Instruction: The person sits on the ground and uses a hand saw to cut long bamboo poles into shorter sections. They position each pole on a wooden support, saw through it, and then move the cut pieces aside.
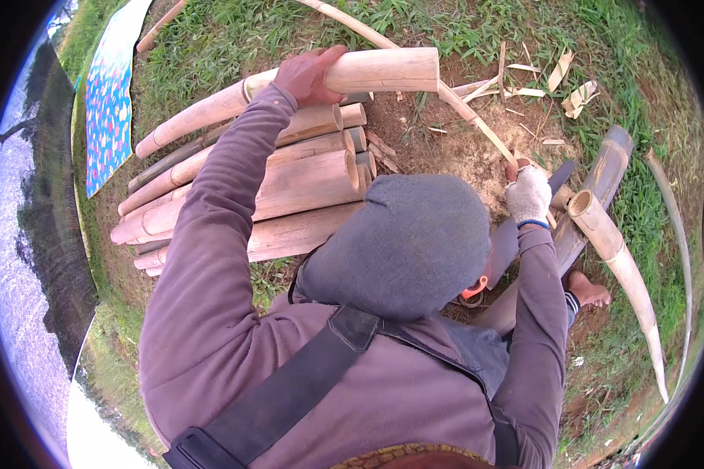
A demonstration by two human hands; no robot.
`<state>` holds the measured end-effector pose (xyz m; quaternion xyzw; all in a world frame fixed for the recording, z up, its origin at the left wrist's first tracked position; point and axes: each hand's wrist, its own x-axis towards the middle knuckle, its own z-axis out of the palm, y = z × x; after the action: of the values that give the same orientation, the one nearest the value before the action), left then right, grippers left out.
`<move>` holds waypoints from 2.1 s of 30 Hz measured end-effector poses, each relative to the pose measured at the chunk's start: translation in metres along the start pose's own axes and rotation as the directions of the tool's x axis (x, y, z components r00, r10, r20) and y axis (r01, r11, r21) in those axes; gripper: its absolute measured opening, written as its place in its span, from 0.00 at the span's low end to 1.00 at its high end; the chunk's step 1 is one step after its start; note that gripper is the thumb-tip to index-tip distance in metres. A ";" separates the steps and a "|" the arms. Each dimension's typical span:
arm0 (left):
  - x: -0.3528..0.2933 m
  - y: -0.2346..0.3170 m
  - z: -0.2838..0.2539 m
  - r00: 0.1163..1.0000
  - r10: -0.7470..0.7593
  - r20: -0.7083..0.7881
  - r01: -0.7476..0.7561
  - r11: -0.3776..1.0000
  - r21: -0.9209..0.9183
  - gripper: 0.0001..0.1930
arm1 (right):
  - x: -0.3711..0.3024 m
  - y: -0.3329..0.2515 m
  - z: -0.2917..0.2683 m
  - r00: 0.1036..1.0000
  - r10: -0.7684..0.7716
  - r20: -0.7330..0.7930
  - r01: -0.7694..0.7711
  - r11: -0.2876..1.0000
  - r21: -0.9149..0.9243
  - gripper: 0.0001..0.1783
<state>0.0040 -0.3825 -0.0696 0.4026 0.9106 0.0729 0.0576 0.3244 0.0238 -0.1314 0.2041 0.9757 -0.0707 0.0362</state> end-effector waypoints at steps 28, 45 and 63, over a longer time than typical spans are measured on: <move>0.024 -0.094 0.013 0.891 -0.162 0.425 0.251 0.954 -0.163 0.58 | 0.114 -0.193 0.035 0.941 -0.305 -0.144 0.331 0.758 0.562 0.36; 0.011 -0.200 0.065 0.865 -0.330 0.379 0.314 0.943 0.108 0.55 | -0.174 -0.040 0.037 0.991 0.132 0.037 -0.124 0.743 0.658 0.21; -0.015 -0.116 0.036 0.858 -0.428 0.285 0.503 0.813 -0.294 0.50 | -0.184 -0.048 0.024 0.980 0.200 0.000 -0.129 0.634 0.762 0.23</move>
<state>-0.0645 -0.4677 -0.1254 0.1540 0.9417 0.1789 0.2397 0.4746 -0.0961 -0.1306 0.2913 0.8345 -0.4596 -0.0871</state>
